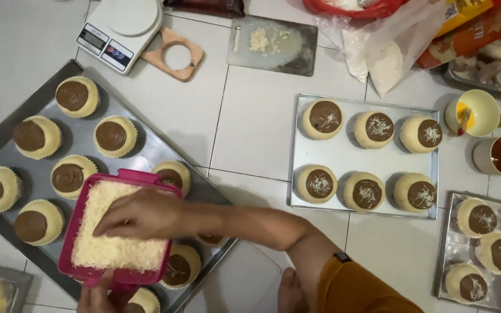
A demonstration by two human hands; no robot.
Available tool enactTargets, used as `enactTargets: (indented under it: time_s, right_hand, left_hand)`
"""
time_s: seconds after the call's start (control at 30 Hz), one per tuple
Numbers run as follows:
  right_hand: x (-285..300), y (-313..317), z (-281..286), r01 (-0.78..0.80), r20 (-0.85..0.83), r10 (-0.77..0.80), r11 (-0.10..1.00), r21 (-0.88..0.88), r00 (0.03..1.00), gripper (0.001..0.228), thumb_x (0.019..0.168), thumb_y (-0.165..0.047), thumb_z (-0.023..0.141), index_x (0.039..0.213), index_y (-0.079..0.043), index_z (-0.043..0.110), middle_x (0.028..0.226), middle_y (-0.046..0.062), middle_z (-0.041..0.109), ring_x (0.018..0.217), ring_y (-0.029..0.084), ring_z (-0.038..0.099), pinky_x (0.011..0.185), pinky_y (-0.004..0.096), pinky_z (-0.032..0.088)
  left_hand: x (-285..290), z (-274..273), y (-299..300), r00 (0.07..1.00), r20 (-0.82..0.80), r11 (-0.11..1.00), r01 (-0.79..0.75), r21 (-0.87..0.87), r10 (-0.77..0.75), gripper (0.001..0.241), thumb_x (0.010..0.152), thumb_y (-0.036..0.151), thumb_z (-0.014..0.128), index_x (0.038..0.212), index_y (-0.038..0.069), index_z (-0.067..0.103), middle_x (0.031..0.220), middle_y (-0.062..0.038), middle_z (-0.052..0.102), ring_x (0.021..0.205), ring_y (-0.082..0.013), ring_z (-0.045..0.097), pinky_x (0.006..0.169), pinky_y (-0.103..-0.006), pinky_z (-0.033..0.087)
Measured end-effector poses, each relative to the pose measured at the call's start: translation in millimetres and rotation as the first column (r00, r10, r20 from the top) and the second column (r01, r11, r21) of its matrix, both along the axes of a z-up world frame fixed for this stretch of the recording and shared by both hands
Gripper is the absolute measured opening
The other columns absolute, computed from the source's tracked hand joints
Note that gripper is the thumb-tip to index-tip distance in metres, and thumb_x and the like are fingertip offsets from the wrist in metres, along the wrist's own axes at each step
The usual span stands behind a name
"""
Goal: Sprinkling shredded cheese and dipping buns into toppings to prepare them for baking.
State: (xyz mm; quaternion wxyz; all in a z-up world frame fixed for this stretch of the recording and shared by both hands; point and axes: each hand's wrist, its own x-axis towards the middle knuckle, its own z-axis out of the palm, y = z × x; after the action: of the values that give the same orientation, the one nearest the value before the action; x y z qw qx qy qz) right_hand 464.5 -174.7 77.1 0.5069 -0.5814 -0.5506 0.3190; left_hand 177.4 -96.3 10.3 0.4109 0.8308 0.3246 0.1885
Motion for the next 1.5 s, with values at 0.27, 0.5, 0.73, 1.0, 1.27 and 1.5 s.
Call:
enactTargets:
  time_s: [0.27, 0.5, 0.73, 1.0, 1.27, 1.5]
  right_hand:
    - [169, -142, -104, 0.522, -0.651, -0.510, 0.829, -0.198, 0.562, 0.030, 0.100, -0.019, 0.056, 0.119, -0.002, 0.071, 0.118, 0.012, 0.075, 0.094, 0.020, 0.075, 0.089, 0.034, 0.065]
    - [229, -286, -115, 0.851, -0.154, -0.986, 0.139, -0.507, 0.069, 0.025, 0.094, -0.009, 0.071, 0.120, -0.008, 0.071, 0.105, 0.007, 0.076, 0.093, 0.013, 0.076, 0.091, 0.019, 0.066]
    - [231, -343, -121, 0.887, -0.278, -0.956, 0.048, -0.460, -0.093, 0.020, 0.095, -0.003, 0.069, 0.115, -0.002, 0.072, 0.102, 0.006, 0.074, 0.091, 0.012, 0.072, 0.087, 0.019, 0.064]
    - [220, -311, -140, 0.871, -0.215, -0.976, 0.143, -0.469, 0.044, 0.020, 0.093, -0.002, 0.069, 0.113, 0.001, 0.073, 0.097, 0.009, 0.075, 0.086, 0.014, 0.073, 0.082, 0.021, 0.064]
    - [226, -207, -109, 0.838, -0.313, -0.950, 0.188, -0.513, 0.022, 0.022, 0.093, -0.004, 0.070, 0.114, -0.002, 0.074, 0.093, 0.008, 0.075, 0.080, 0.012, 0.071, 0.075, 0.021, 0.061]
    - [201, -88, -79, 0.762, -0.447, -0.842, 0.494, -0.418, 0.301, 0.019, 0.090, -0.002, 0.071, 0.108, 0.004, 0.075, 0.088, 0.008, 0.070, 0.079, 0.013, 0.068, 0.080, 0.023, 0.064]
  left_hand:
    - [63, 31, -3, 0.802, -0.260, 0.565, -0.572, -0.595, 0.538, 0.033, 0.104, 0.016, 0.054, 0.129, -0.004, 0.059, 0.103, -0.019, 0.064, 0.082, -0.0293, 0.065, 0.075, -0.0353, 0.059]
    - [69, 25, 2, 0.833, -0.235, 0.585, -0.527, -0.617, 0.501, 0.020, 0.106, 0.010, 0.052, 0.118, -0.005, 0.055, 0.095, -0.018, 0.061, 0.077, -0.0254, 0.061, 0.073, -0.0352, 0.058]
    - [55, -5, 46, 0.890, -0.203, 0.638, -0.437, -0.634, 0.409, 0.026, 0.110, 0.013, 0.054, 0.114, -0.012, 0.050, 0.090, -0.023, 0.062, 0.075, -0.0297, 0.063, 0.070, -0.0401, 0.059]
    - [88, 10, 56, 0.944, -0.162, 0.618, -0.312, -0.721, 0.288, 0.024, 0.106, 0.015, 0.050, 0.120, -0.005, 0.054, 0.093, -0.017, 0.061, 0.081, -0.0273, 0.061, 0.077, -0.0396, 0.057]
    - [92, 20, 49, 0.954, -0.182, 0.616, -0.293, -0.731, 0.239, 0.022, 0.111, 0.014, 0.048, 0.111, -0.007, 0.054, 0.091, -0.018, 0.058, 0.080, -0.0288, 0.059, 0.080, -0.0435, 0.057]
    - [69, 26, 66, 0.937, -0.143, 0.602, -0.317, -0.733, 0.319, 0.027, 0.107, 0.015, 0.051, 0.119, -0.009, 0.054, 0.099, -0.019, 0.057, 0.083, -0.0278, 0.061, 0.078, -0.0405, 0.060]
